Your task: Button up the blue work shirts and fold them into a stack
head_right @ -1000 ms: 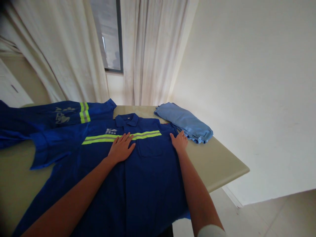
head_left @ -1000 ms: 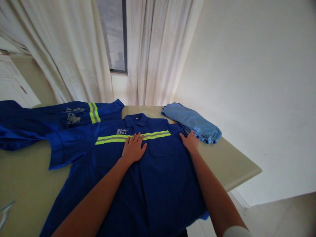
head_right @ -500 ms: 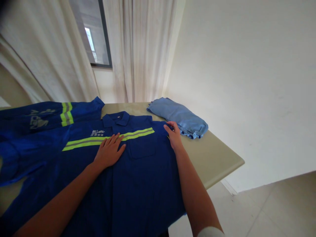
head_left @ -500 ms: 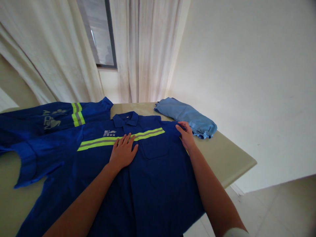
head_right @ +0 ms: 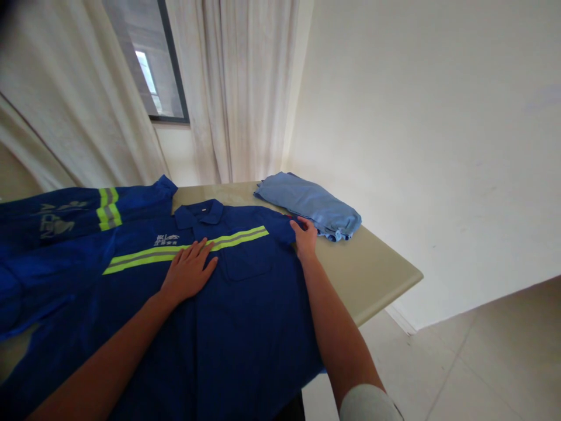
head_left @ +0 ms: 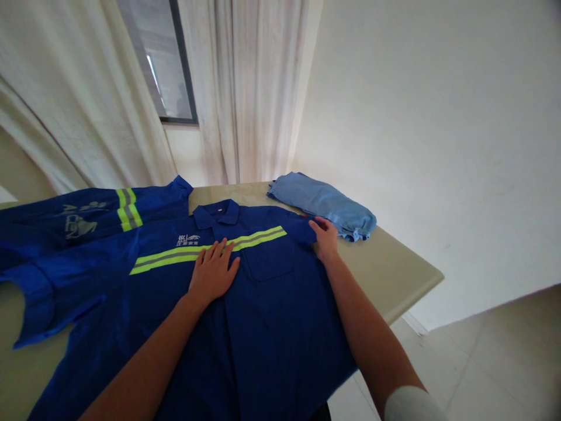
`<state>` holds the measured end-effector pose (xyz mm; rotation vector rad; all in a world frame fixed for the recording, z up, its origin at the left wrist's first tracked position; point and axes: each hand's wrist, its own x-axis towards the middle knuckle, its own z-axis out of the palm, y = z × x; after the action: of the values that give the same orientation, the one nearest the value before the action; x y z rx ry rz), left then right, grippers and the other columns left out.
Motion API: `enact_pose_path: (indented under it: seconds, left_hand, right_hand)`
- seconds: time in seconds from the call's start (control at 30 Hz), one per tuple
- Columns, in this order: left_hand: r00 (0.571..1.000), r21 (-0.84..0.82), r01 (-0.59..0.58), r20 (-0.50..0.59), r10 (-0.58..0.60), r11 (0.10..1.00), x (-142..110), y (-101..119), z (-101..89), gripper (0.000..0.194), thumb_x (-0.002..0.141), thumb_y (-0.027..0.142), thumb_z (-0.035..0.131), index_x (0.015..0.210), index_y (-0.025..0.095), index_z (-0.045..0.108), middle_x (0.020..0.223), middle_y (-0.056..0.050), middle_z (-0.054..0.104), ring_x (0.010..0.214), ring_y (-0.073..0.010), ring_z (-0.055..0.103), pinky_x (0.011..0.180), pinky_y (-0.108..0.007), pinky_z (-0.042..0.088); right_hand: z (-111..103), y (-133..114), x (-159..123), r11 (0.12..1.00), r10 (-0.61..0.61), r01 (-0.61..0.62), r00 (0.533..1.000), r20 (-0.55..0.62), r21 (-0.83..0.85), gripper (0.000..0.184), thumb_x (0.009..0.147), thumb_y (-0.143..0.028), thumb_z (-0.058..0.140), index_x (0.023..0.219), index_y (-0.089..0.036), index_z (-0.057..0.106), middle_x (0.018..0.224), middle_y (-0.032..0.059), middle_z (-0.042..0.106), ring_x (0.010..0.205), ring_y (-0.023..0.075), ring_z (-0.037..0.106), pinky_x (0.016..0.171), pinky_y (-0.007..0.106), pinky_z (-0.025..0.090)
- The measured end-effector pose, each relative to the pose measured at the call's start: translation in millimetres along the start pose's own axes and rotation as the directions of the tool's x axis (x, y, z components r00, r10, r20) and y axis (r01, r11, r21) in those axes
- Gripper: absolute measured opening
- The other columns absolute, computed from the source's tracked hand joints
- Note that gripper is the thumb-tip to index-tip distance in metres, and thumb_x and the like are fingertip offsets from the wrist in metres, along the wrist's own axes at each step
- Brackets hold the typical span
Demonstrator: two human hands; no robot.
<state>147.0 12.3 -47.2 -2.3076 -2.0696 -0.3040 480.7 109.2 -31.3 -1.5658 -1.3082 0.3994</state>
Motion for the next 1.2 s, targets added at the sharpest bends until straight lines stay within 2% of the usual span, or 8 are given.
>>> enact_pose_path:
  seconds: [0.1, 0.17, 0.33, 0.4, 0.87, 1.03, 1.1, 1.2]
  left_hand:
    - [1.0, -0.001, 0.002, 0.002, -0.002, 1.0, 0, 1, -0.9, 0.061, 0.104, 0.05, 0.031, 0.155, 0.021, 0.049, 0.167, -0.009, 0.041, 0.154, -0.0322, 0.037, 0.127, -0.054, 0.027]
    - [1.0, -0.002, 0.0, 0.0, 0.0, 1.0, 0, 1, -0.9, 0.061, 0.104, 0.049, 0.032, 0.155, 0.021, 0.049, 0.167, -0.009, 0.041, 0.154, -0.0322, 0.037, 0.127, -0.054, 0.026]
    - [1.0, -0.013, -0.009, -0.014, 0.008, 1.0, -1, 0, 0.4, 0.061, 0.105, 0.049, 0.031, 0.156, 0.021, 0.048, 0.167, -0.009, 0.041, 0.155, -0.0322, 0.035, 0.127, -0.055, 0.025]
    - [1.0, -0.019, -0.004, -0.012, 0.004, 1.0, -1, 0, 0.4, 0.061, 0.105, 0.05, 0.032, 0.156, 0.021, 0.048, 0.167, -0.009, 0.041, 0.155, -0.0325, 0.036, 0.127, -0.055, 0.026]
    - [1.0, -0.061, -0.028, -0.006, 0.028, 0.998, 3, -3, 1.5, 0.061, 0.104, 0.052, 0.032, 0.154, 0.022, 0.051, 0.166, -0.008, 0.042, 0.154, -0.0322, 0.037, 0.127, -0.054, 0.027]
    - [0.988, -0.196, 0.137, -0.048, -0.149, 0.971, 7, -67, -31.4, 0.061, 0.102, 0.049, 0.033, 0.147, 0.013, 0.055, 0.152, -0.016, 0.058, 0.141, -0.0288, 0.055, 0.118, -0.044, 0.042]
    - [0.906, -0.099, 0.406, -0.087, -0.414, 0.909, -7, -115, -50.6, 0.063, 0.1, 0.053, 0.037, 0.145, 0.015, 0.057, 0.147, -0.02, 0.061, 0.134, -0.0374, 0.059, 0.113, -0.055, 0.044]
    - [0.615, 0.087, 0.789, -0.116, -0.78, 0.608, -46, -187, -68.5, 0.074, 0.096, 0.061, 0.039, 0.145, 0.008, 0.051, 0.149, -0.028, 0.057, 0.139, -0.0475, 0.051, 0.108, -0.069, 0.041]
  right_hand:
    - [-1, -3, 1, 0.998, 0.049, -0.05, 0.997, -0.062, -0.024, 0.054, 0.093, -0.033, 0.048, 0.139, -0.009, 0.063, 0.126, 0.0185, 0.069, 0.117, 0.0314, 0.063, 0.104, 0.051, 0.051]
    - [0, -18, -7, 0.965, -0.227, 0.228, 0.974, 0.026, -0.127, 0.052, 0.093, -0.02, 0.042, 0.139, -0.017, 0.065, 0.135, 0.0149, 0.066, 0.129, 0.0292, 0.057, 0.114, 0.05, 0.044]
    - [22, -60, -47, 0.63, -0.661, 0.776, 0.54, 0.521, -0.005, 0.057, 0.093, -0.008, 0.041, 0.138, -0.03, 0.067, 0.147, 0.006, 0.058, 0.136, 0.0238, 0.052, 0.12, 0.045, 0.041]
    - [31, -67, -58, 0.592, -0.673, 0.806, 0.484, 0.559, 0.016, 0.051, 0.095, -0.012, 0.046, 0.14, -0.028, 0.066, 0.146, 0.0076, 0.058, 0.134, 0.0247, 0.053, 0.119, 0.045, 0.042]
    - [34, -39, -65, 0.687, -0.246, 0.65, 0.627, 0.739, -0.323, 0.091, 0.097, -0.082, 0.032, 0.165, -0.023, 0.033, 0.172, 0.0101, 0.027, 0.16, 0.0311, 0.021, 0.13, 0.053, 0.017]
    - [36, -34, -64, 0.69, -0.208, 0.646, 0.609, 0.765, -0.327, 0.093, 0.096, -0.084, 0.031, 0.167, -0.023, 0.029, 0.172, 0.0102, 0.025, 0.16, 0.0297, 0.022, 0.131, 0.052, 0.014]
    - [36, -33, -63, 0.704, -0.219, 0.641, 0.606, 0.765, -0.306, 0.092, 0.096, -0.083, 0.034, 0.166, -0.023, 0.031, 0.172, 0.0105, 0.027, 0.16, 0.0298, 0.023, 0.131, 0.051, 0.014]
    - [38, -32, -61, 0.728, -0.22, 0.62, 0.614, 0.758, -0.291, 0.09, 0.096, -0.081, 0.038, 0.165, -0.022, 0.035, 0.171, 0.0111, 0.029, 0.159, 0.0306, 0.024, 0.13, 0.051, 0.015]
